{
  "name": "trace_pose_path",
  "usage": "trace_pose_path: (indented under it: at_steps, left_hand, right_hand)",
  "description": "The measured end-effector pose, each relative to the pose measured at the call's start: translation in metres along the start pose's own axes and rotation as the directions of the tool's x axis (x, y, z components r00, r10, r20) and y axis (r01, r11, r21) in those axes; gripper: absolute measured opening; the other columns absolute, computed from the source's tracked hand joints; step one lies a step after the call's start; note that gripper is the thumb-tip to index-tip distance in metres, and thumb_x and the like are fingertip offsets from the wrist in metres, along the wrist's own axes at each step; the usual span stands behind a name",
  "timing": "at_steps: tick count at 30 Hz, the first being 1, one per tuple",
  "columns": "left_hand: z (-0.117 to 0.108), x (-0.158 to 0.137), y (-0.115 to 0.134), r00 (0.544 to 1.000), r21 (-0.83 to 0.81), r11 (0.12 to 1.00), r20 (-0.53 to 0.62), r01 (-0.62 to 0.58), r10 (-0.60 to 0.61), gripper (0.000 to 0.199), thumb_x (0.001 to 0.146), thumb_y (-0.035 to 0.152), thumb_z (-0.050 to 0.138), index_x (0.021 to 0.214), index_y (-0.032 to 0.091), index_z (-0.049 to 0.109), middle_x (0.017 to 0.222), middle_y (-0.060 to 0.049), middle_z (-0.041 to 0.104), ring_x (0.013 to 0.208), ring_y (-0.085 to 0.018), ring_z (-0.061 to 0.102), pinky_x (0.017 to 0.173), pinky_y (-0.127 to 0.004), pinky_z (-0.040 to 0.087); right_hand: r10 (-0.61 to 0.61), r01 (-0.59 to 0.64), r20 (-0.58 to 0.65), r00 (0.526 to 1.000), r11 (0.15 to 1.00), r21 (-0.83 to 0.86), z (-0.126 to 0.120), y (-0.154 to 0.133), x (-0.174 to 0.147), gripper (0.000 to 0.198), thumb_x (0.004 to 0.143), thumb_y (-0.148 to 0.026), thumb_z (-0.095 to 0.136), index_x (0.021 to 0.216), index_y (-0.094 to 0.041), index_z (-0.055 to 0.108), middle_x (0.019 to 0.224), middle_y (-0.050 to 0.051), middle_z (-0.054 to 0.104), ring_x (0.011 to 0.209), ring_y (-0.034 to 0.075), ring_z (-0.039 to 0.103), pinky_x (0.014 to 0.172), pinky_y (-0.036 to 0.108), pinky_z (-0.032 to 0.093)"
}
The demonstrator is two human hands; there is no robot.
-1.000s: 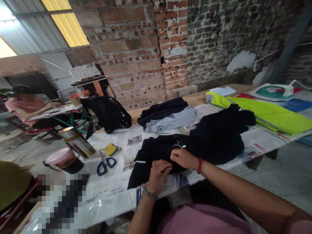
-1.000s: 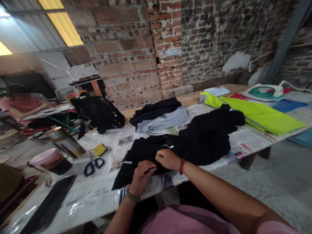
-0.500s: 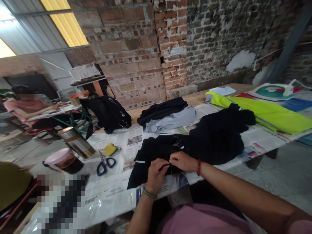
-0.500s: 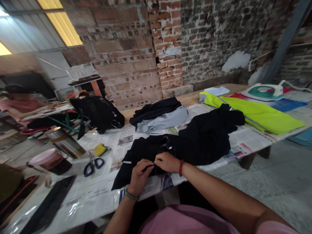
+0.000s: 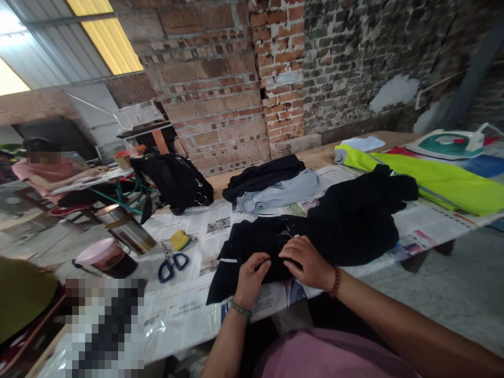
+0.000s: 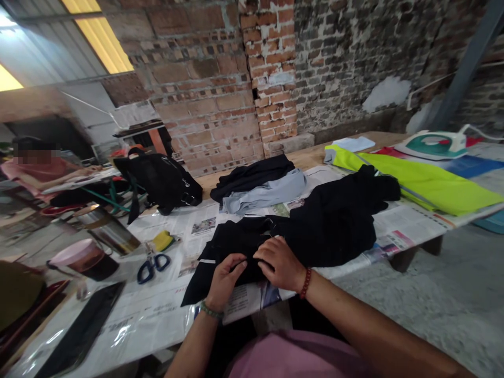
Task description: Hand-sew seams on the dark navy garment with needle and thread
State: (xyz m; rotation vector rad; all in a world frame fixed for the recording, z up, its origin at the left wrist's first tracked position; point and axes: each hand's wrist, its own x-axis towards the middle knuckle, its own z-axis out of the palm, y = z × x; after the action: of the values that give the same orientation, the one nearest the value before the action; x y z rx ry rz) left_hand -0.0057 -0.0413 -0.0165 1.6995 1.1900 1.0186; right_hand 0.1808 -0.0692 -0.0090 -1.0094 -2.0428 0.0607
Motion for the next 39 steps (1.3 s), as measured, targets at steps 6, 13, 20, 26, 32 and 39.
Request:
trace_pose_path:
  at_steps: [6, 13, 20, 26, 32, 39]
  left_hand:
    - [-0.001, 0.0, 0.004, 0.999, -0.047, 0.998, 0.017, 0.04, -0.04, 0.018, 0.066, 0.029, 0.061, 0.08, 0.017, 0.061, 0.071, 0.0, 0.062, 0.069, -0.014, 0.056, 0.064, -0.025, 0.043]
    - [-0.002, 0.0, 0.002, 0.998, -0.051, 0.998, 0.052, 0.046, -0.043, 0.02, 0.07, 0.028, 0.058, 0.086, 0.016, 0.06, 0.062, 0.002, 0.057, 0.06, -0.011, 0.05, 0.057, -0.022, 0.04]
    - [-0.001, 0.001, -0.004, 0.996, -0.076, 0.997, 0.092, 0.003, 0.004, 0.027, 0.073, 0.027, 0.056, 0.097, 0.016, 0.056, 0.06, 0.004, 0.053, 0.058, -0.01, 0.048, 0.056, -0.022, 0.038]
    - [0.001, 0.002, -0.005, 0.997, -0.071, 0.997, 0.079, 0.012, -0.006, 0.03, 0.072, 0.024, 0.054, 0.101, 0.017, 0.053, 0.062, 0.003, 0.052, 0.058, -0.011, 0.048, 0.056, -0.023, 0.038]
    - [0.002, 0.002, -0.012, 0.997, -0.051, 0.999, 0.071, -0.02, 0.024, 0.032, 0.07, 0.02, 0.054, 0.102, 0.017, 0.054, 0.063, 0.003, 0.053, 0.059, -0.011, 0.05, 0.057, -0.023, 0.04]
    - [0.004, 0.0, -0.012, 0.996, -0.002, 0.999, 0.075, -0.047, 0.047, 0.032, 0.073, 0.021, 0.053, 0.104, 0.017, 0.051, 0.067, 0.002, 0.055, 0.063, -0.012, 0.052, 0.061, -0.024, 0.041]
  right_hand:
    - [0.011, -0.011, 0.04, 0.999, 1.0, 0.002, 0.018, -0.004, 0.003, 0.016, 0.079, -0.025, 0.052, 0.092, -0.022, 0.061, 0.09, 0.004, 0.062, 0.089, 0.018, 0.047, 0.081, 0.036, 0.031]
    - [0.074, -0.076, 0.076, 0.994, 0.997, 0.023, 0.026, -0.004, 0.009, 0.013, 0.082, -0.025, 0.049, 0.08, -0.021, 0.061, 0.078, 0.002, 0.063, 0.081, 0.015, 0.048, 0.076, 0.032, 0.029]
    - [0.119, -0.119, 0.004, 0.993, 0.991, 0.066, 0.031, -0.008, 0.006, 0.016, 0.085, -0.019, 0.042, 0.079, -0.018, 0.056, 0.081, 0.003, 0.061, 0.08, 0.015, 0.048, 0.074, 0.031, 0.03]
    - [0.071, -0.062, -0.093, 0.993, 0.993, 0.098, 0.036, -0.013, 0.005, 0.017, 0.085, -0.017, 0.038, 0.078, -0.018, 0.054, 0.08, 0.005, 0.06, 0.079, 0.015, 0.05, 0.078, 0.033, 0.031]
    - [0.047, -0.04, -0.073, 0.996, 0.994, 0.1, 0.038, -0.014, 0.005, 0.018, 0.084, -0.016, 0.037, 0.078, -0.018, 0.054, 0.08, 0.006, 0.06, 0.081, 0.017, 0.052, 0.079, 0.034, 0.033]
    - [0.294, -0.25, -0.118, 0.948, 0.923, 0.294, 0.011, -0.015, 0.031, 0.019, 0.085, -0.024, 0.039, 0.076, -0.019, 0.054, 0.078, 0.004, 0.061, 0.079, 0.014, 0.054, 0.079, 0.03, 0.036]
